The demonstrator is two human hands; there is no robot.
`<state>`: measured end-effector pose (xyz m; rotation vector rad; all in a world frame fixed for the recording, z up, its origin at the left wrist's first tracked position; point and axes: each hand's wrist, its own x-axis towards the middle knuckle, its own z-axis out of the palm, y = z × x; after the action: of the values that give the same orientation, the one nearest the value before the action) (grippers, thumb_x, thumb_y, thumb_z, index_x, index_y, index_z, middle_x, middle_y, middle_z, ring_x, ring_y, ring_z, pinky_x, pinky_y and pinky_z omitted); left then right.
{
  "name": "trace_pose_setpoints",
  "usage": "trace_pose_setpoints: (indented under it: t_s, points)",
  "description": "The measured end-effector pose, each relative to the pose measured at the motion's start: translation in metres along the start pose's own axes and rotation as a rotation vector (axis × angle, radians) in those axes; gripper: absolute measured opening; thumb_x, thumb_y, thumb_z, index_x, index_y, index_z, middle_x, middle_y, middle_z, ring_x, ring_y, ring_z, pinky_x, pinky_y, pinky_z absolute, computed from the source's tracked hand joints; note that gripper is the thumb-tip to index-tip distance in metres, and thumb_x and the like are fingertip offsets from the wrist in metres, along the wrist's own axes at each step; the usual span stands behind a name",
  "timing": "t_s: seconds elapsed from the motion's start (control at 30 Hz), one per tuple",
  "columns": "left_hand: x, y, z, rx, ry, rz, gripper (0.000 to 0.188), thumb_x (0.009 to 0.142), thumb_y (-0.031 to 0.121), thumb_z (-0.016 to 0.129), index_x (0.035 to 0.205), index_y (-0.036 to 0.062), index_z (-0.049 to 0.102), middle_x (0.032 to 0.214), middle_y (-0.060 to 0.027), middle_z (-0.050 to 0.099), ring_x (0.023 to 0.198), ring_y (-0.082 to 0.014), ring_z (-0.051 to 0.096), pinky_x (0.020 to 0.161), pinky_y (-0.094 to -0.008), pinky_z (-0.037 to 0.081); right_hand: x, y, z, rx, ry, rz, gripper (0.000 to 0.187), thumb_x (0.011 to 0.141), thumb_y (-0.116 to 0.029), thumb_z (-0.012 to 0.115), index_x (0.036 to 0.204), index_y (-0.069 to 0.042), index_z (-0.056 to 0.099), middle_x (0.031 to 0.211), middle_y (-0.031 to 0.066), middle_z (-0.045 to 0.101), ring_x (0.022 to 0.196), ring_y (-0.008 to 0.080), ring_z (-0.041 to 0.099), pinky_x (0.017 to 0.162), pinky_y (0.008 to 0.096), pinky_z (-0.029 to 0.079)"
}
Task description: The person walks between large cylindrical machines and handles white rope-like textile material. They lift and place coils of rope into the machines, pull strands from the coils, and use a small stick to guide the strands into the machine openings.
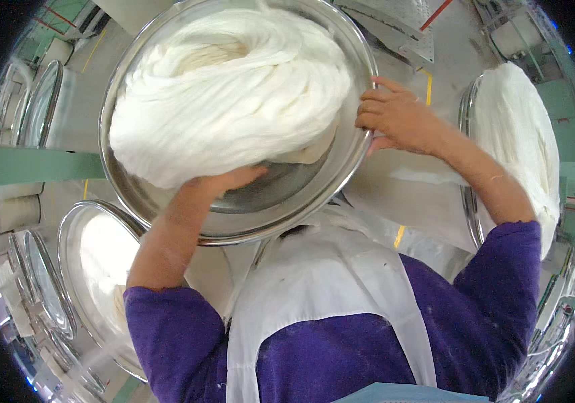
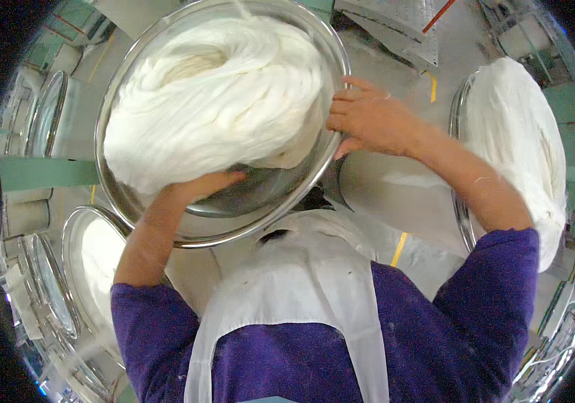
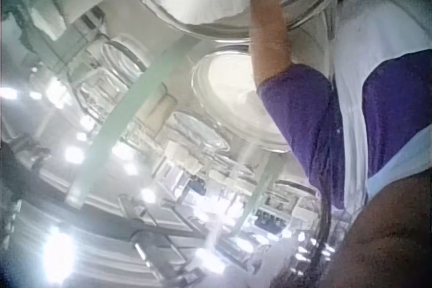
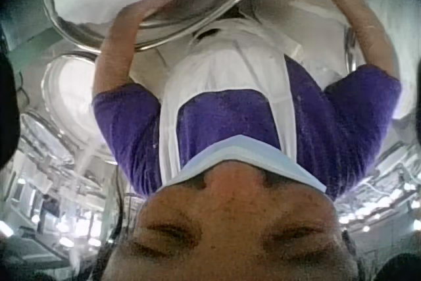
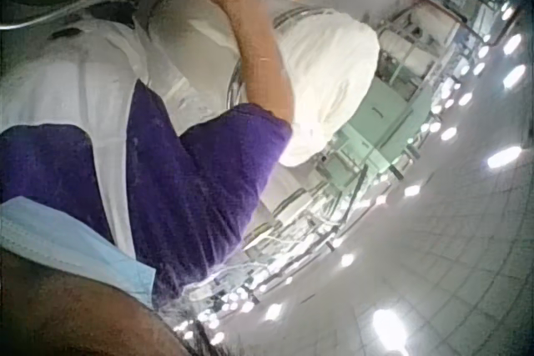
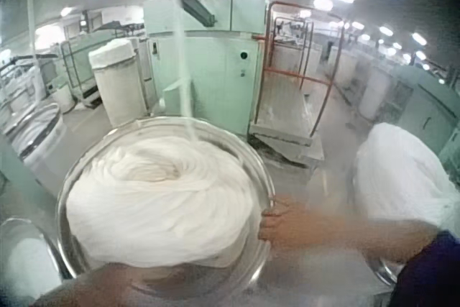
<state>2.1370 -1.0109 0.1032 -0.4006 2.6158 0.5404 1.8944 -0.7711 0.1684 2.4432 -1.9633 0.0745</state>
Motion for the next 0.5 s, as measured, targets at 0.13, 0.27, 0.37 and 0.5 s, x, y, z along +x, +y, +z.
trace_pose_setpoints:
  t_s: [0.13,0.27,0.37,0.5]
  points:
    - [-0.014,-0.054,-0.008,-0.074,0.290,0.128,0.064,0.085,0.056,0.058,0.139,0.0245,0.046,0.146,-0.0036,0.042,0.133,-0.0288,0.036,0.114,-0.0382,0.026,0.007,-0.051,0.014,-0.021,0.052,0.085,0.050,0.069,-0.056,0.064,0.083,-0.009,0.065,0.084,0.0048,0.062,0.096,0.0235,0.058,0.089,0.0377,0.042]
    - [-0.020,-0.127,-0.029,0.482,0.500,0.161,0.062,0.085,0.058,0.057,0.135,0.0223,0.051,0.142,-0.0041,0.047,0.132,-0.0261,0.039,0.113,-0.0379,0.028,0.042,-0.108,0.005,0.232,-0.114,0.057,0.051,0.080,-0.058,0.057,0.083,-0.009,0.067,0.084,0.0080,0.064,0.089,0.0275,0.060,0.083,0.0387,0.044]
    - [-0.030,-0.166,-0.039,0.519,0.461,0.071,0.059,0.086,0.057,0.057,0.132,0.0212,0.054,0.137,-0.0050,0.051,0.129,-0.0267,0.043,0.111,-0.0381,0.030,0.082,-0.107,0.005,0.595,-0.580,0.109,0.056,0.089,-0.057,0.050,0.102,-0.005,0.068,0.099,0.0145,0.065,0.098,0.0322,0.059,0.087,0.0423,0.044]
    - [-0.070,-0.179,-0.044,0.493,0.109,-0.241,0.055,0.086,0.056,0.056,0.127,0.0197,0.058,0.132,-0.0061,0.056,0.125,-0.0274,0.048,0.109,-0.0384,0.034,0.135,-0.079,0.028,0.789,-1.134,0.126,0.058,0.095,-0.050,0.044,0.118,-0.001,0.063,0.119,0.0206,0.062,0.111,0.0349,0.057,0.093,0.0448,0.043]
